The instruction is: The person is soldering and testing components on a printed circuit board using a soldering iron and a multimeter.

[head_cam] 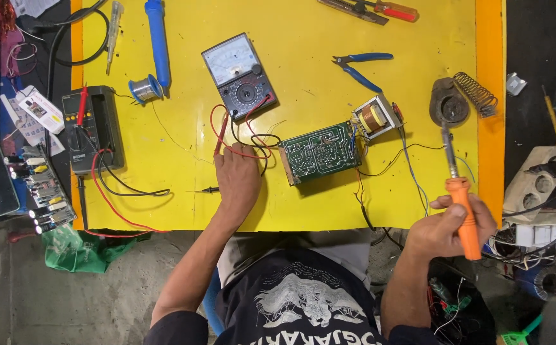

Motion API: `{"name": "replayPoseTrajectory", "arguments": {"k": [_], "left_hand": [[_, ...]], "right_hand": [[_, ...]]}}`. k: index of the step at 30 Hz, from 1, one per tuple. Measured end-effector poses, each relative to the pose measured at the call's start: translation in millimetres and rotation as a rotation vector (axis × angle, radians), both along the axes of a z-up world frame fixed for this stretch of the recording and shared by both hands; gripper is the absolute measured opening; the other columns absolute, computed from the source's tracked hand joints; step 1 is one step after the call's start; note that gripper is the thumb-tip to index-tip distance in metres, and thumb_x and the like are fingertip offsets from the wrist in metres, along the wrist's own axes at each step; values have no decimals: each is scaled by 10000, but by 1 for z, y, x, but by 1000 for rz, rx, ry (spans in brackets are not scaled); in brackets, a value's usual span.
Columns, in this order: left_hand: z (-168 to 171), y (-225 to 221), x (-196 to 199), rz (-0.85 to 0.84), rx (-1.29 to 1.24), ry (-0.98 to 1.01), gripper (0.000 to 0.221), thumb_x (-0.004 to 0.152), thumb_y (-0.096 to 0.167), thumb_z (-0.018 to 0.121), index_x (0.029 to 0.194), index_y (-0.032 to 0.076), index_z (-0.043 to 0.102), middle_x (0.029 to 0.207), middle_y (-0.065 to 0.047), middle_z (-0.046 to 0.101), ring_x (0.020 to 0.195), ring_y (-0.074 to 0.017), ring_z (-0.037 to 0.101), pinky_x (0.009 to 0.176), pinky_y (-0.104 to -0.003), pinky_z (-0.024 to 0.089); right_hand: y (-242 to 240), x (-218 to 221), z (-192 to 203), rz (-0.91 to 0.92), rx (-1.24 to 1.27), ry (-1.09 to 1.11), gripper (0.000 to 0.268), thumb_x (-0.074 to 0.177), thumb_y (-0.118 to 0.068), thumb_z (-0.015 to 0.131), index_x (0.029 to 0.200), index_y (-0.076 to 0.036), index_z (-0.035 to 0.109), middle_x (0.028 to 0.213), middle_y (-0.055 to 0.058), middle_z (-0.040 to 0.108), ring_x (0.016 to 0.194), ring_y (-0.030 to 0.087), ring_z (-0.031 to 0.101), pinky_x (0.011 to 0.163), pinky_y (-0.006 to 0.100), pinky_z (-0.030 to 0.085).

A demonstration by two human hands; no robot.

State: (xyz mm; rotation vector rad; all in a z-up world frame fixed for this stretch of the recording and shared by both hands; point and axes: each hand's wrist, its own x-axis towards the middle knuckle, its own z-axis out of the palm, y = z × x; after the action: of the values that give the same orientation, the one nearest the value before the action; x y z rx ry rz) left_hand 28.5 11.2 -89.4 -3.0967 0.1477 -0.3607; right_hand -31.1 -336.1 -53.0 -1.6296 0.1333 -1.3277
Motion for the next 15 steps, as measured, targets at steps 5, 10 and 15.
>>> {"name": "replayPoseTrajectory", "arguments": {"k": [5, 10, 15], "left_hand": [[8, 1, 0, -19, 92, 121, 104, 835, 20, 581, 924, 59, 618, 848, -94, 570, 797, -288, 566, 721, -405, 416], [35, 33, -19, -99, 18, 222, 144, 861, 14, 564, 991, 42, 619, 833, -84, 543, 838, -286, 563, 838, -419, 352], [69, 87, -20, -261, -169, 387, 170, 930, 4, 498, 1046, 78, 598, 751, -48, 589, 811, -242, 633, 1071, -571, 273]], "right_hand": [[21, -12, -17, 216, -257, -83, 295, 1033, -58, 650, 1241, 105, 519, 857, 315, 641, 586, 349, 645, 571, 419, 574], [64, -17, -5, 530, -328, -26, 301, 980, 4, 635, 1229, 121, 515, 960, 393, 712, 682, 414, 741, 658, 452, 636], [93, -14, 12, 665, -343, 96, 209, 910, 26, 712, 1089, 80, 620, 1054, 359, 737, 842, 458, 773, 753, 506, 652]]}}
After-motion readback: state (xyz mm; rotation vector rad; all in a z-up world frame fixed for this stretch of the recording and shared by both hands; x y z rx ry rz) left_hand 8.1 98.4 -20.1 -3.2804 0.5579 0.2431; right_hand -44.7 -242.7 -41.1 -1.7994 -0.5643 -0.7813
